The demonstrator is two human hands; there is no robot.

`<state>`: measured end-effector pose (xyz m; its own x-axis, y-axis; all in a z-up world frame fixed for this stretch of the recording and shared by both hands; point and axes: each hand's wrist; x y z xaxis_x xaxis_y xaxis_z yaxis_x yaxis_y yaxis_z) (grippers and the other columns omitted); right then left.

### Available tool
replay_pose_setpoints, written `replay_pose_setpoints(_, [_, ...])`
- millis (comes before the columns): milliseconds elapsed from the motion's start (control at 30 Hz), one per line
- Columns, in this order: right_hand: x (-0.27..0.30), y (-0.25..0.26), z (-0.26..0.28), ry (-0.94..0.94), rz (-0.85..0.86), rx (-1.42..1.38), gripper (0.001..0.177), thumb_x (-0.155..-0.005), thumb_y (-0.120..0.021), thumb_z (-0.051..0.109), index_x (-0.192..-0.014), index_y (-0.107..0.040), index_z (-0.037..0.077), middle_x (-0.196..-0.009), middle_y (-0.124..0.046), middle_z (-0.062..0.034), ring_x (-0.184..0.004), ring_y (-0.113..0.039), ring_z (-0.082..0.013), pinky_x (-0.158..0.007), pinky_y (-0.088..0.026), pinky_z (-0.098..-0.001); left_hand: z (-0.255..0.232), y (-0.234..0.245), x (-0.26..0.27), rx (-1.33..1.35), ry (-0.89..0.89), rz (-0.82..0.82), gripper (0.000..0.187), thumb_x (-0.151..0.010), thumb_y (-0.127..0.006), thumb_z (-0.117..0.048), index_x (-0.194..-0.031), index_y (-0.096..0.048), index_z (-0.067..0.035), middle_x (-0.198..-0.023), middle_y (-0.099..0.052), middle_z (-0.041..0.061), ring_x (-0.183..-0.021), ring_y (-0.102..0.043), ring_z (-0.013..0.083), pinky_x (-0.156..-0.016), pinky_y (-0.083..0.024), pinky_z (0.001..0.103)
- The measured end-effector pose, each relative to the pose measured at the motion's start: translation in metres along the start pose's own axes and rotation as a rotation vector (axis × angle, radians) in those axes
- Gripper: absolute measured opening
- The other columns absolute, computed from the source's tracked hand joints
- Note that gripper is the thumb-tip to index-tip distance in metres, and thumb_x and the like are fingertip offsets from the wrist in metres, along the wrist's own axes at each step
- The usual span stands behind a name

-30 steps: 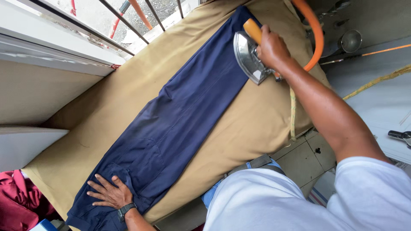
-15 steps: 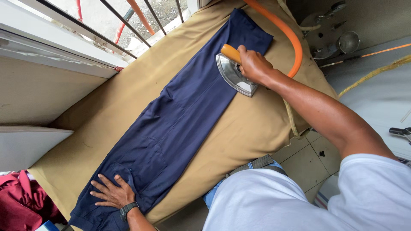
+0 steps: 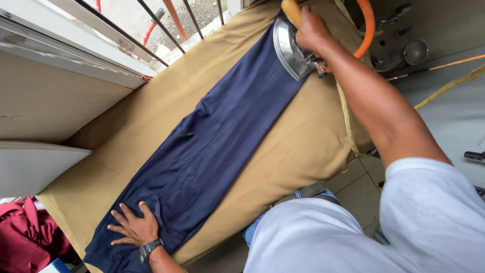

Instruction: The person irons a pair of dark blue trousers on a padded ironing table. They repeatedly smooth and reposition the fabric, use a steam iron to press the legs and pockets, and fold the trousers at the end.

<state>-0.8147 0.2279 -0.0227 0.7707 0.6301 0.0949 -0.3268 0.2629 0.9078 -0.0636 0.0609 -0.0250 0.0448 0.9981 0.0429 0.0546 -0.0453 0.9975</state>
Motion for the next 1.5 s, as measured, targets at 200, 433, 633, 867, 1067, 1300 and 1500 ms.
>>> replay_pose_setpoints(200, [0.084,0.014,0.054,0.186,0.198,0.065,0.039,-0.088,-0.071,0.007,-0.116,-0.046,-0.004,-0.096,-0.067,-0.0357,-0.094,-0.067,-0.0543,-0.08,-0.055,-0.058,-0.036,-0.009,-0.023,0.186,-0.441,-0.073,0.063,-0.107,-0.04,-0.053,-0.16,-0.045,-0.018,-0.173,-0.022,0.02,-0.157,-0.011,0.0523,-0.116,-0.005,0.082])
replay_pose_setpoints(433, [0.004,-0.023,0.037,0.118,-0.044,0.091,0.036,-0.091,-0.066,0.002,-0.121,-0.047,-0.002,-0.102,-0.068,-0.0355,-0.095,-0.066,-0.0552,-0.08,-0.054,-0.0601,-0.047,-0.016,-0.021,0.101,-0.217,0.021,0.071,-0.105,-0.032,-0.066,-0.159,-0.042,-0.022,-0.172,-0.021,0.015,-0.157,-0.009,0.0486,-0.113,0.002,0.082])
replay_pose_setpoints(633, [-0.047,-0.025,0.005,-0.016,-0.072,0.0,0.042,-0.087,-0.065,0.002,-0.124,-0.048,-0.005,-0.107,-0.066,-0.0367,-0.101,-0.064,-0.0541,-0.085,-0.053,-0.0566,-0.054,-0.012,-0.019,0.14,-0.154,-0.026,0.074,-0.103,-0.03,-0.07,-0.158,-0.044,-0.022,-0.171,-0.02,0.016,-0.156,-0.007,0.0505,-0.111,0.007,0.081])
replay_pose_setpoints(867, [-0.029,-0.012,-0.007,0.004,-0.042,-0.065,0.05,-0.082,-0.063,0.001,-0.129,-0.049,-0.009,-0.114,-0.064,-0.038,-0.108,-0.063,-0.0529,-0.09,-0.051,-0.0525,-0.052,-0.012,-0.018,0.191,-0.134,-0.067,0.073,-0.105,-0.032,-0.07,-0.157,-0.048,-0.023,-0.173,-0.02,0.014,-0.157,-0.007,0.0491,-0.112,0.008,0.08])
replay_pose_setpoints(1067, [0.042,-0.018,0.053,0.028,0.137,-0.153,0.045,-0.082,-0.061,0.004,-0.123,-0.049,-0.01,-0.11,-0.064,-0.0393,-0.105,-0.065,-0.0517,-0.087,-0.054,-0.0516,-0.048,-0.017,-0.017,0.21,-0.144,-0.102,0.07,-0.105,-0.039,-0.067,-0.159,-0.049,-0.025,-0.173,-0.021,0.013,-0.157,-0.009,0.0488,-0.114,0.006,0.08])
replay_pose_setpoints(1300, [0.114,-0.056,0.144,0.276,0.215,-0.262,0.035,-0.085,-0.065,0.007,-0.111,-0.046,-0.007,-0.094,-0.066,-0.0377,-0.094,-0.066,-0.054,-0.08,-0.053,-0.0553,-0.045,-0.021,-0.016,0.202,-0.146,-0.117,0.067,-0.105,-0.041,-0.066,-0.158,-0.049,-0.025,-0.173,-0.022,0.013,-0.157,-0.01,0.0489,-0.114,0.005,0.081])
replay_pose_setpoints(1500, [0.164,-0.068,0.208,0.488,0.243,-0.155,0.031,-0.088,-0.065,0.001,-0.11,-0.043,-0.003,-0.092,-0.067,-0.034,-0.088,-0.067,-0.053,-0.078,-0.055,-0.0581,-0.045,-0.019,-0.015,0.215,-0.146,-0.118,0.067,-0.104,-0.041,-0.066,-0.157,-0.051,-0.026,-0.172,-0.023,0.013,-0.156,-0.011,0.0489,-0.113,0.005,0.081])
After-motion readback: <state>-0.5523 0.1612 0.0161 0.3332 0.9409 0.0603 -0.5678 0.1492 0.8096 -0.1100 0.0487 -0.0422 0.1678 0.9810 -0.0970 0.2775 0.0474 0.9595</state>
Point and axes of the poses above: each hand's wrist, its own x-axis away from the middle knuckle, its own y-axis out of the back of the hand, z = x × y
